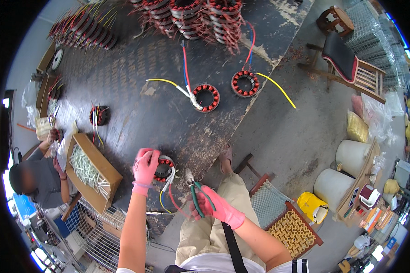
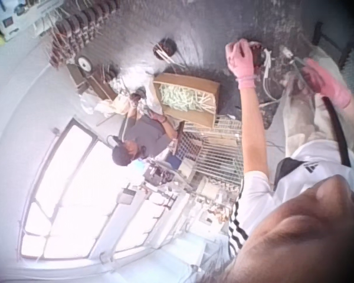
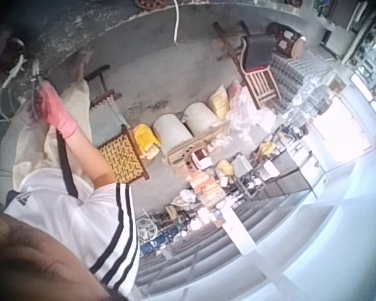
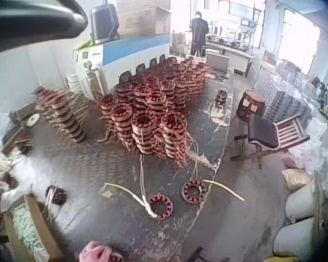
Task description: The person assembles electric motor stators by inserting wires into the core and using pliers to trim and position them.
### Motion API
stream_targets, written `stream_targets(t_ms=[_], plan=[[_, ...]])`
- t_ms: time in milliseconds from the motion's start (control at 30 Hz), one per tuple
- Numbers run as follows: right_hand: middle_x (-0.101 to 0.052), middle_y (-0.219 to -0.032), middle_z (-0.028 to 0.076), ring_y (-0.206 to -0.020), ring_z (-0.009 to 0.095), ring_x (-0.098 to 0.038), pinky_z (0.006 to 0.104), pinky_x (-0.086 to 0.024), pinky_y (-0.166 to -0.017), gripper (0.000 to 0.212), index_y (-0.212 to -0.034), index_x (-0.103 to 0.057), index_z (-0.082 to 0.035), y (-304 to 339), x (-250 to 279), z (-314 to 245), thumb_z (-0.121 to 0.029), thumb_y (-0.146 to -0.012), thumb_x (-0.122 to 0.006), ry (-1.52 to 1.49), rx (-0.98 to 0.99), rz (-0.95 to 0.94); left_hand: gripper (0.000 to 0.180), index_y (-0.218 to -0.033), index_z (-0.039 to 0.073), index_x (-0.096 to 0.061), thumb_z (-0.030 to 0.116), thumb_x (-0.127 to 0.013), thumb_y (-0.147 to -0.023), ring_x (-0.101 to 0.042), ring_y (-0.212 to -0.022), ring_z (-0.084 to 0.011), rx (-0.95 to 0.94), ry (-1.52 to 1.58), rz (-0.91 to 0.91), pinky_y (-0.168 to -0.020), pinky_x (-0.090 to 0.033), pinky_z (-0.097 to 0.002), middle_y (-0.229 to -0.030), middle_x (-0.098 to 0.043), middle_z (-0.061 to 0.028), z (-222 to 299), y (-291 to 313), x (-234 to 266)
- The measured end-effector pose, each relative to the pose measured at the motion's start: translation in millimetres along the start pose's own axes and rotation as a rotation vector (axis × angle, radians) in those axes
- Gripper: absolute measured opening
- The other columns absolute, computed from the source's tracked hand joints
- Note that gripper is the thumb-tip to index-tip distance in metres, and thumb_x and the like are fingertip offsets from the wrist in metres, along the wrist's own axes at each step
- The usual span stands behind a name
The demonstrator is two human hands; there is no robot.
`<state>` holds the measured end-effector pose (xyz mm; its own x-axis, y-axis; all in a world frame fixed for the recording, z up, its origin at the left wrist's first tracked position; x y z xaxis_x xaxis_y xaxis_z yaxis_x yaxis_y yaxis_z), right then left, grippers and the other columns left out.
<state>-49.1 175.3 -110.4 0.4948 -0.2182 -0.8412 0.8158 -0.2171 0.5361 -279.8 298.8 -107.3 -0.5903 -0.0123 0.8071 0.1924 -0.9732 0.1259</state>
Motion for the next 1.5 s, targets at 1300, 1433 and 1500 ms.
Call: stream_targets(t_ms=[1300, 1433, 1500], plan=[[-0.062, -0.102, 0.009, -0.087, 0.023, -0.064, 0.0396, -0.054, -0.079, 0.067, -0.131, -0.047, -0.003, 19.8, 12.9, -66.5, -0.059, -0.094, -0.04, 0.059, 0.153, 0.091, 0.052, -0.12, 0.015, -0.059, 0.016, -0.074, -0.07, -0.053, -0.1, -0.0345, -0.532, -0.016, -0.284, -0.084, -0.048, -0.0397, -0.111, -0.05, -0.0163, 174.2, -85.7, -53.9], [-0.062, -0.103, 0.011, -0.088, 0.025, -0.064, 0.0398, -0.055, -0.078, 0.065, -0.127, -0.05, -0.003, 2.6, 23.0, -78.5, -0.058, -0.094, -0.042, 0.039, 0.196, 0.101, 0.045, -0.121, 0.012, -0.059, 0.024, -0.07, -0.079, -0.055, -0.101, -0.0315, -0.476, 0.05, -0.343, -0.088, -0.046, -0.0381, -0.107, -0.055, -0.0141, 173.5, -91.8, -68.6], [-0.062, -0.103, 0.011, -0.088, 0.025, -0.064, 0.0401, -0.055, -0.078, 0.065, -0.126, -0.05, -0.003, -4.0, 23.1, -85.8, -0.059, -0.094, -0.042, 0.037, 0.194, 0.11, 0.039, -0.121, 0.01, -0.059, 0.031, -0.061, -0.087, -0.058, -0.101, -0.0318, -0.297, 0.193, -0.391, -0.088, -0.046, -0.0394, -0.1, -0.06, -0.0131, 159.8, -97.0, -78.6]])
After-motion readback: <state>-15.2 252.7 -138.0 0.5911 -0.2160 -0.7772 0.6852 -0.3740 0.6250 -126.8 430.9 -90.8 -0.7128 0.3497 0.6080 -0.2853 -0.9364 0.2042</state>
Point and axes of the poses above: each hand's wrist, its own y-axis away from the middle knuckle, its own x-axis out of the back of the hand, z = x × y, the point moved 8 cm from there along -y, towards the middle knuckle
